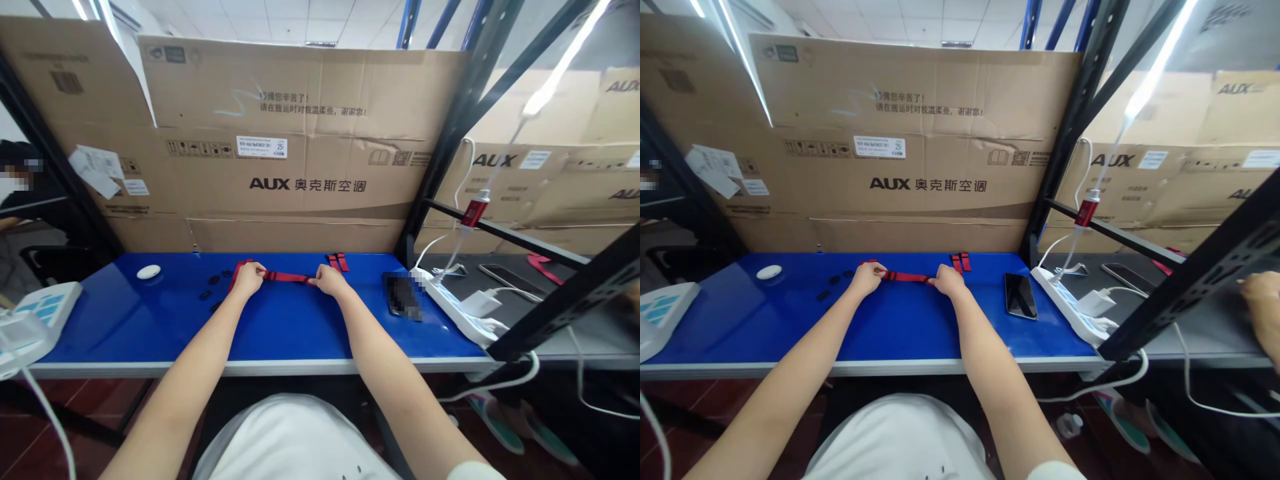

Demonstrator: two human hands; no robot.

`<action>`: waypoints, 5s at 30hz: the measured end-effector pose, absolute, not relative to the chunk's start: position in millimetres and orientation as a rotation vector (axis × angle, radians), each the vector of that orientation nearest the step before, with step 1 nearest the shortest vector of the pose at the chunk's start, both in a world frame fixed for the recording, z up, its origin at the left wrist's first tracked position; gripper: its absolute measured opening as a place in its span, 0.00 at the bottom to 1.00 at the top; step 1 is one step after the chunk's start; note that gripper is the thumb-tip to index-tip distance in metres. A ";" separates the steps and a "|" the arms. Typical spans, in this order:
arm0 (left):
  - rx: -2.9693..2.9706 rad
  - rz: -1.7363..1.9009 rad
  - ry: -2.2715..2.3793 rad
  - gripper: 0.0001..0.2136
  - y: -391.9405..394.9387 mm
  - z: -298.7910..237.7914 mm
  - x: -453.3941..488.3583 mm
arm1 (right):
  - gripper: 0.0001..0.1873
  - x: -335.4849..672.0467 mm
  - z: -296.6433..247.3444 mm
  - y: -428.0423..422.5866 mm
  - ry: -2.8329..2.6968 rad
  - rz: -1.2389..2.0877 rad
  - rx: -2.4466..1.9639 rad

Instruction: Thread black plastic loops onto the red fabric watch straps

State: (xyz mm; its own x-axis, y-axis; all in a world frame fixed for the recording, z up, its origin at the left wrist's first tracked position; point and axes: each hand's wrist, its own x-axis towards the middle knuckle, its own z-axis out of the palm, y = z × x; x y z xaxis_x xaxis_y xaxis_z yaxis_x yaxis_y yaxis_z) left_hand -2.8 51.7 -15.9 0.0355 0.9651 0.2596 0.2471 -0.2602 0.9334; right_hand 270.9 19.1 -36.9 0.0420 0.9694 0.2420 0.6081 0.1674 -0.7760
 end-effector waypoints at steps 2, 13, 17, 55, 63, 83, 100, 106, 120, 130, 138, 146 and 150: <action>1.590 1.263 1.251 0.08 50.5 -16.9 -0.7 | 0.20 267.7 -34.4 16.9 -1.643 0.610 -1.476; 1.348 1.089 0.785 0.16 19.0 -1.0 36.2 | 0.21 243.4 -8.7 -0.5 -1.419 1.273 -0.866; 1.358 1.114 0.731 0.19 12.7 2.3 40.8 | 0.14 241.1 -9.7 -0.2 -1.525 0.966 -0.962; 1.963 0.904 0.842 0.19 12.5 -1.4 30.5 | 0.10 241.5 -5.0 -6.6 -1.680 1.095 -0.939; 1.981 0.937 0.767 0.19 7.3 1.3 35.6 | 0.14 227.6 -8.5 -6.7 -1.356 1.170 -0.893; 1.674 1.172 0.910 0.21 3.6 4.4 40.5 | 0.18 228.5 -2.7 -12.3 -1.683 0.713 -0.876; 1.549 1.153 0.796 0.17 10.6 -1.9 42.7 | 0.17 227.7 -8.5 -11.3 -1.814 0.497 -0.878; 1.545 1.154 0.836 0.16 11.7 -3.6 41.0 | 0.17 226.2 -8.7 -12.5 -1.847 0.479 -0.916; 1.795 0.929 1.123 0.06 23.2 -10.9 21.5 | 0.16 252.6 -12.3 1.8 -2.203 0.351 -1.139; 2.553 0.805 0.931 0.09 -10.3 -21.6 10.3 | 0.07 249.8 -26.7 13.6 -2.058 0.170 -1.547; 2.877 0.594 0.954 0.13 2.2 -25.9 29.0 | 0.20 247.4 -36.4 -9.6 -2.132 0.144 -1.521; 2.803 0.802 1.108 0.11 5.5 -34.8 47.4 | 0.33 235.1 -44.4 -19.3 -2.163 0.087 -1.528; 2.680 0.889 1.196 0.19 3.6 -36.7 28.0 | 0.43 234.7 -42.5 -22.0 -2.191 0.168 -1.623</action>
State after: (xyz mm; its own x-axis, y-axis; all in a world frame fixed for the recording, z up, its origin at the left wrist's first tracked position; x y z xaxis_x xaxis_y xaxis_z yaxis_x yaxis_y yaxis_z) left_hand 28.0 3.6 -36.7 0.5282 0.7028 0.4766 0.6590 -0.6932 0.2918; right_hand 234.7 -22.0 -42.5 -0.2403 0.9381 0.2493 0.8892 0.3158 -0.3311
